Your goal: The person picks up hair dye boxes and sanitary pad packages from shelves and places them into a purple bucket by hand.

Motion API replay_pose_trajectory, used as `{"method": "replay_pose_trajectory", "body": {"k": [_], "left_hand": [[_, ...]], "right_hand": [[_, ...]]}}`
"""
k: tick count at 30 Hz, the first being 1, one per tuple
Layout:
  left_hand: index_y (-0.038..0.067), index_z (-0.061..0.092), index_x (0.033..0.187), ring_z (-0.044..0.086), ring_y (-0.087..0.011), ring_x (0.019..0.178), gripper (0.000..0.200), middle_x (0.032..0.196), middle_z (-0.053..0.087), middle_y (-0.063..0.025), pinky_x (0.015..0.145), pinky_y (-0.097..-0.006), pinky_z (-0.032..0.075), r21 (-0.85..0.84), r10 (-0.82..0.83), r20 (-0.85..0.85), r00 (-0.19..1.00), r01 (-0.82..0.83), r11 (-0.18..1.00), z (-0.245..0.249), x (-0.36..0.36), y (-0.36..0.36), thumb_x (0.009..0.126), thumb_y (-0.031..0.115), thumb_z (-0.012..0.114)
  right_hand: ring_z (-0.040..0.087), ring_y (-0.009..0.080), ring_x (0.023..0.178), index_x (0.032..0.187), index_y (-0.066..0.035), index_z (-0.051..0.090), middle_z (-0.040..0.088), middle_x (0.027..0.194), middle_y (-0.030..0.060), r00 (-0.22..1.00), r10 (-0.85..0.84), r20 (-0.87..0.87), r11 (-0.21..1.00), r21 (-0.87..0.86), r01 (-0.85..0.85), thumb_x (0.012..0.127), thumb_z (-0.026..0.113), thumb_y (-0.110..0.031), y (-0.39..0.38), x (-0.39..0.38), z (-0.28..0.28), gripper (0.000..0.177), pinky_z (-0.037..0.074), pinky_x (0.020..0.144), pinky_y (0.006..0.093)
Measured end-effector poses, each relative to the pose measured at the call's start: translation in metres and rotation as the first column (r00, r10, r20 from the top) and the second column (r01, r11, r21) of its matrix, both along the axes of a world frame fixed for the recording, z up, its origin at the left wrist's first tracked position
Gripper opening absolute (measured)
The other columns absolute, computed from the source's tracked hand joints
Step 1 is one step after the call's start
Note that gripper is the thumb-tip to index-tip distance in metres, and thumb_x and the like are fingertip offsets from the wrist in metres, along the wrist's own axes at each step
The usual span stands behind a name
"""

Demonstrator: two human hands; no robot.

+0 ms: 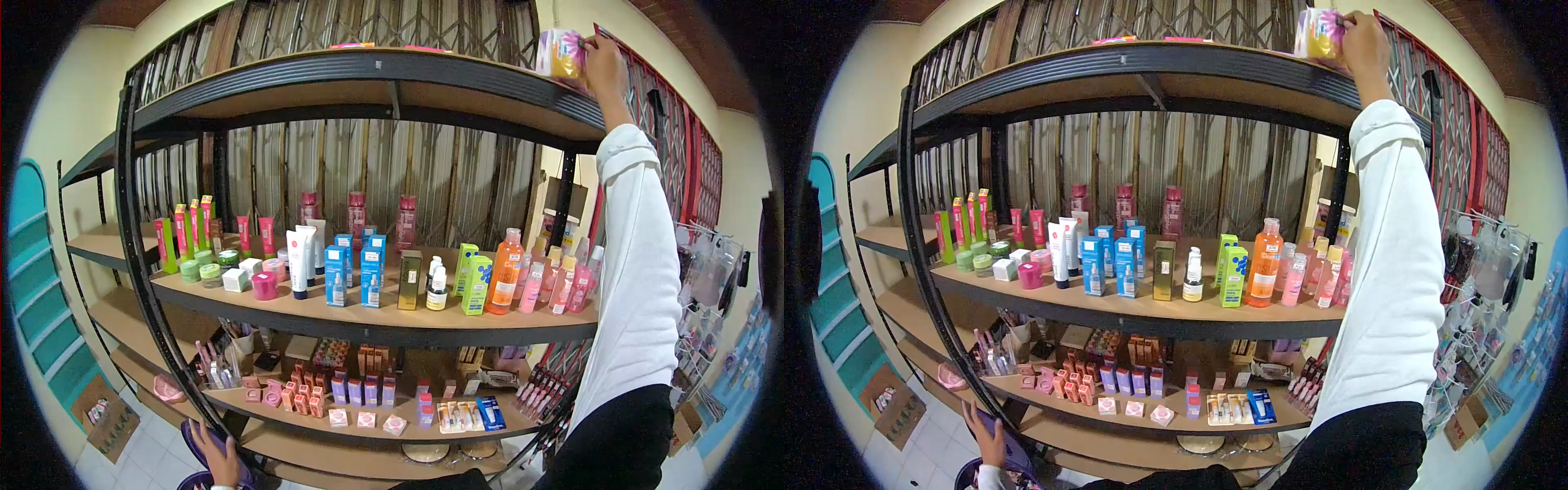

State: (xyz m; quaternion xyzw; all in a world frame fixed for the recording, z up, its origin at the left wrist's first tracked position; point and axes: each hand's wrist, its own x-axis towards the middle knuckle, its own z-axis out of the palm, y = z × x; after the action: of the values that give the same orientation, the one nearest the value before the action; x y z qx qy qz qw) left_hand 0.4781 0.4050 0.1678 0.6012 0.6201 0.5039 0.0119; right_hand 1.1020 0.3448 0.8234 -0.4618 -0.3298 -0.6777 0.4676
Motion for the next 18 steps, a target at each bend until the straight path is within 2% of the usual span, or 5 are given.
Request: {"method": "replay_pose_trajectory", "body": {"k": [5,11,13,14,18], "left_hand": [[0.003,0.024,0.139,0.026,-0.0338,0.133,0.072,0.149,0.012,-0.0152,0.106,-0.0406,0.03,0.275,-0.289,0.122,0.95,0.247,0.929,0.095,0.01,-0.004,0.076,0.0,0.058],[0.009,0.015,0.143,0.038,-0.0299,0.124,0.084,0.149,0.012,-0.0117,0.1,-0.0433,0.035,0.392,-0.578,0.122,0.807,0.496,0.775,0.166,0.015,-0.044,0.076,0.014,0.065],[0.011,0.012,0.144,0.039,-0.03,0.124,0.088,0.15,0.011,-0.0106,0.099,-0.0441,0.036,0.414,-0.665,0.136,0.734,0.568,0.712,0.187,0.02,-0.063,0.076,0.018,0.067],[0.012,0.011,0.144,0.038,-0.0304,0.124,0.09,0.15,0.01,-0.0101,0.098,-0.0445,0.036,0.408,-0.695,0.153,0.703,0.595,0.692,0.198,0.022,-0.075,0.076,0.02,0.068],[0.017,0.005,0.145,0.037,-0.0327,0.125,0.101,0.15,0.008,-0.0096,0.097,-0.0468,0.038,0.435,-0.824,0.254,0.506,0.701,0.565,0.214,0.016,-0.099,0.073,0.03,0.073]], "right_hand": [[0.06,0.0333,0.087,0.09,-0.007,0.063,0.062,0.09,0.0138,0.955,0.057,0.292,0.981,0.162,-0.109,0.081,0.056,-0.014,-0.03,-0.079,-0.001,0.013,0.047,0.075,0.0405],[0.055,0.0359,0.08,0.082,0.0,0.056,0.056,0.084,0.0177,0.813,0.335,0.476,0.913,0.05,-0.406,0.077,0.053,0.001,-0.055,-0.227,-0.064,0.006,0.044,0.069,0.0411],[0.06,0.031,0.088,0.09,-0.007,0.061,0.061,0.089,0.0135,0.835,0.419,0.356,0.901,-0.052,-0.43,0.079,0.054,-0.006,-0.049,-0.253,-0.091,0.013,0.047,0.076,0.0383],[0.059,0.031,0.084,0.088,-0.003,0.06,0.06,0.088,0.0149,0.785,0.459,0.416,0.875,-0.054,-0.482,0.074,0.053,0.003,-0.044,-0.276,-0.111,0.017,0.047,0.074,0.0376],[0.056,0.029,0.078,0.081,-0.001,0.056,0.055,0.081,0.0142,0.624,0.768,0.144,0.633,-0.315,-0.707,0.072,0.051,0.007,-0.036,-0.359,-0.201,0.013,0.045,0.07,0.0352]]}}
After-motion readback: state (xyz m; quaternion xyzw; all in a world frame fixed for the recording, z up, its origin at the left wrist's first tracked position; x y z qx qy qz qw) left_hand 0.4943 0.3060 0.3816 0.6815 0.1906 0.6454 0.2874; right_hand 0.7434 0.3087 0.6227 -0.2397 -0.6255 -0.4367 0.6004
